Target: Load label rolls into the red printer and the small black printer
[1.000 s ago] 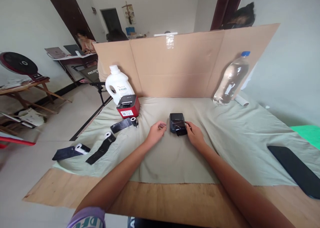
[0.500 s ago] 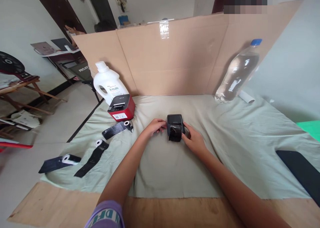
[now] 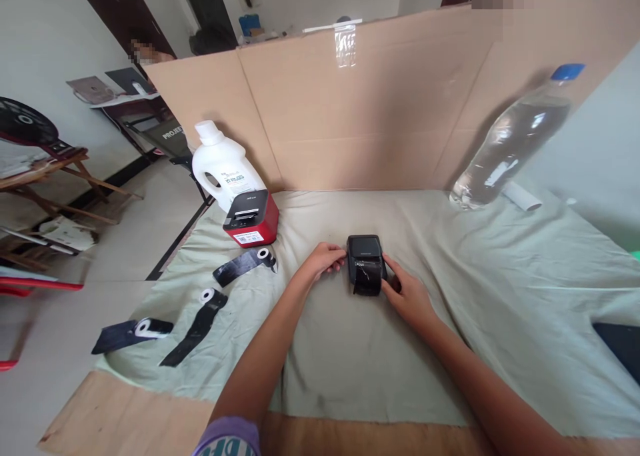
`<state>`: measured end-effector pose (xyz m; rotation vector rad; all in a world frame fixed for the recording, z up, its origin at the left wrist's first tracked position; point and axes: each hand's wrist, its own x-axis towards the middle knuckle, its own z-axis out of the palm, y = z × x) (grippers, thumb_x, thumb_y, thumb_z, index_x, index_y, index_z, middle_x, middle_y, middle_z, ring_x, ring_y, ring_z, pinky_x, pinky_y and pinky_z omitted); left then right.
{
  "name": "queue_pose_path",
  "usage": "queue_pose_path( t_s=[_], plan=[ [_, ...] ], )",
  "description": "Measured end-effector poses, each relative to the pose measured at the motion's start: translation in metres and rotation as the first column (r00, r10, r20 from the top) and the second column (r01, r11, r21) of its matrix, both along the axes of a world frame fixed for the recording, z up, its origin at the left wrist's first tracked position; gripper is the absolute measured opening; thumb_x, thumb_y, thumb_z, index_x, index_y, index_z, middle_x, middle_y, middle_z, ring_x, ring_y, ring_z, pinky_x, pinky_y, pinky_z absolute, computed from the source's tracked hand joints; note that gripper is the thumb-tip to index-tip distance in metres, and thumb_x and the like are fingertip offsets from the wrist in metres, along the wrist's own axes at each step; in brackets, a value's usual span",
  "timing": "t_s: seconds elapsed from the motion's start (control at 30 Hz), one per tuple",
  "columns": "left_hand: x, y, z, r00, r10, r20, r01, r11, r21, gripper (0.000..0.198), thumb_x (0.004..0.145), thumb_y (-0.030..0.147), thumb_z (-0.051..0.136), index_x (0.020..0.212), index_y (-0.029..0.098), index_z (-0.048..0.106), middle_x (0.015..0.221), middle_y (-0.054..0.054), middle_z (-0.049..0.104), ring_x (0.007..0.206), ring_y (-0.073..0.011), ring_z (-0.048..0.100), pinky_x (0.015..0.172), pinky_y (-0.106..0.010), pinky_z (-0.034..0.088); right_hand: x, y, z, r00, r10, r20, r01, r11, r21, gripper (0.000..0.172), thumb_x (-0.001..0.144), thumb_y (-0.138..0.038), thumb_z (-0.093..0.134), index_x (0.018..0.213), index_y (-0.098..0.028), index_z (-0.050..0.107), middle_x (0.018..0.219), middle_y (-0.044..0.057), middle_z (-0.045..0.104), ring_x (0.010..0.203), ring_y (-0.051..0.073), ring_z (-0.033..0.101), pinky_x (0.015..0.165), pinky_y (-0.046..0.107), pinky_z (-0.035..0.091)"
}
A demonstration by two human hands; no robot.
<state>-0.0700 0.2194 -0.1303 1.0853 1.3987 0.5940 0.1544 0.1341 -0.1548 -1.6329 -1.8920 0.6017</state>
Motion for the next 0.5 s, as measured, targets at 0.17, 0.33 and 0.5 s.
queue_pose_path(
  t_s=[0.17,0.33,0.5],
  plan=[
    [0.001,0.0,-0.003,1.0,0.013,0.015,-0.013,1.0,0.004,0.022,0.08,0.012,0.059,0.059,0.015,0.052,0.053,0.003,0.054,0.04,-0.0041,0.042,0.036,-0.019,0.02,0.001,0.0,0.001,1.0,0.006,-0.015,-0.006,1.0,-0.001,0.062,0.091,-0.041,0.049,0.148,-0.018,0.047,0.071,0.003,0.064,0.062,0.019,0.056,0.062,0.031,0.043],
    [-0.001,-0.004,-0.002,0.999,0.014,0.041,-0.014,1.0,0.002,0.021,0.082,0.014,0.058,0.061,0.015,0.052,0.055,0.002,0.055,0.04,-0.0041,0.043,0.036,-0.018,0.02,0.002,-0.001,0.0,0.999,0.015,-0.038,-0.016,1.0,-0.023,0.063,0.091,-0.04,0.049,0.149,-0.016,0.046,0.075,0.004,0.066,0.063,0.019,0.056,0.064,0.031,0.044],
    [-0.002,-0.011,-0.001,0.996,0.008,0.089,-0.013,0.998,0.059,0.019,0.084,0.023,0.061,0.067,0.015,0.056,0.058,0.002,0.056,0.041,-0.0045,0.046,0.035,-0.018,0.022,0.003,-0.003,-0.001,0.997,0.033,-0.064,-0.033,0.999,-0.01,0.063,0.091,-0.04,0.049,0.149,-0.015,0.046,0.08,0.005,0.067,0.065,0.019,0.056,0.066,0.032,0.045]
  ],
)
